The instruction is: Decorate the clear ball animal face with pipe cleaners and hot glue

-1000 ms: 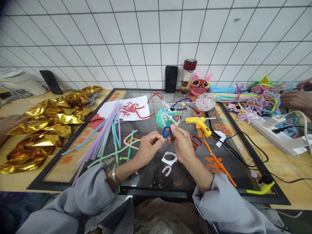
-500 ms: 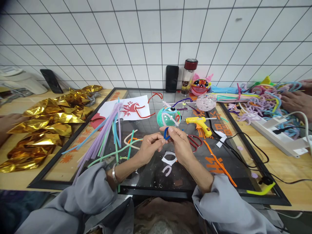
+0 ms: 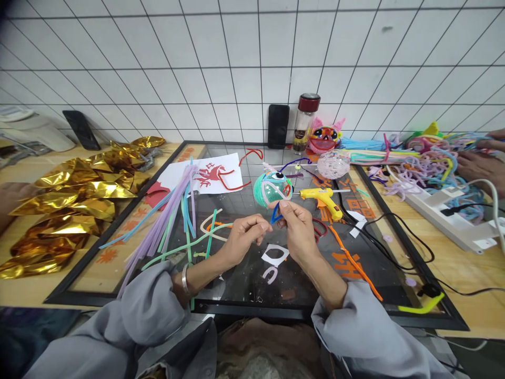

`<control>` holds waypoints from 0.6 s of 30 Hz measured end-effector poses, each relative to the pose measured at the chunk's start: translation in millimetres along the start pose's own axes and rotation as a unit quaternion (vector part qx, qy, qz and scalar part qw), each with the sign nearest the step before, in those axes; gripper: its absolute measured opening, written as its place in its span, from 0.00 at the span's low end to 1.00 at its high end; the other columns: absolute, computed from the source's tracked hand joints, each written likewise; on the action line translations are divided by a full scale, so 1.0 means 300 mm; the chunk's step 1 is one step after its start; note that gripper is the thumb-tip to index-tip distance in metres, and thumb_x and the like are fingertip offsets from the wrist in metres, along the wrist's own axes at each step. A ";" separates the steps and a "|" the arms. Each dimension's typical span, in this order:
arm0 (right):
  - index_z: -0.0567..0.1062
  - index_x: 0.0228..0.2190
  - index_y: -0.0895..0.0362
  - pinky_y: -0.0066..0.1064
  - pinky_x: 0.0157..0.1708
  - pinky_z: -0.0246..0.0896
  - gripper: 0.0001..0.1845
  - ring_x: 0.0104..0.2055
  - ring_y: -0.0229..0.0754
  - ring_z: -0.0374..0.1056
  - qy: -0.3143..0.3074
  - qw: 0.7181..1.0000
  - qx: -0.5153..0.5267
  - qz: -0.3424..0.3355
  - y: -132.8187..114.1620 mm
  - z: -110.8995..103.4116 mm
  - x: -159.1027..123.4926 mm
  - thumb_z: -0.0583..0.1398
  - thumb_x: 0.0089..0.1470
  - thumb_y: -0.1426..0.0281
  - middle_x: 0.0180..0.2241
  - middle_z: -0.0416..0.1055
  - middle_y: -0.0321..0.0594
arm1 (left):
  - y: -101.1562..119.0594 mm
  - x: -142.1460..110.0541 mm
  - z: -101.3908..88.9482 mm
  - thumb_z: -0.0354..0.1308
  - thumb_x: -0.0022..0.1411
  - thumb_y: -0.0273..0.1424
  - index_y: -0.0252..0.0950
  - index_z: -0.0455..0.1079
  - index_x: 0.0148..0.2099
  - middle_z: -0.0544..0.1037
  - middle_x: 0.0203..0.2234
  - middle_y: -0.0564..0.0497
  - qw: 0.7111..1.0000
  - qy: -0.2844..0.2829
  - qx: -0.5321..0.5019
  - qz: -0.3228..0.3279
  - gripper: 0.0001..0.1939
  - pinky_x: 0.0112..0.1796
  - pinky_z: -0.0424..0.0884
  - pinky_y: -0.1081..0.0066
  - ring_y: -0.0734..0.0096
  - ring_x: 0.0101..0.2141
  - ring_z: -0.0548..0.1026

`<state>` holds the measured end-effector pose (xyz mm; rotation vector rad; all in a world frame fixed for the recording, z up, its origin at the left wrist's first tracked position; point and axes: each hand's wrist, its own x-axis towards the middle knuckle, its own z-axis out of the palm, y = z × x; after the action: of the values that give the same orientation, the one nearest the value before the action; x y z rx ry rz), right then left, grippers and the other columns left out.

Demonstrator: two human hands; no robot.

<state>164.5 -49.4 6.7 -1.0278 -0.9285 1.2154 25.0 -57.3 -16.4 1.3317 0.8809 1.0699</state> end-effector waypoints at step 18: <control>0.79 0.24 0.57 0.28 0.24 0.48 0.22 0.22 0.33 0.55 -0.049 0.998 -0.029 -0.001 0.016 0.005 -0.016 0.67 0.46 0.49 0.18 0.64 0.33 | 0.019 -0.004 0.008 0.57 0.56 0.30 0.34 0.69 0.25 0.66 0.21 0.56 0.996 0.039 0.043 0.063 0.08 0.27 0.58 0.73 0.78 0.23 0.61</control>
<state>161.1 -53.6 2.5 -1.0206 -1.0453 1.2526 26.4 -59.5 -10.5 1.4411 0.9197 1.2004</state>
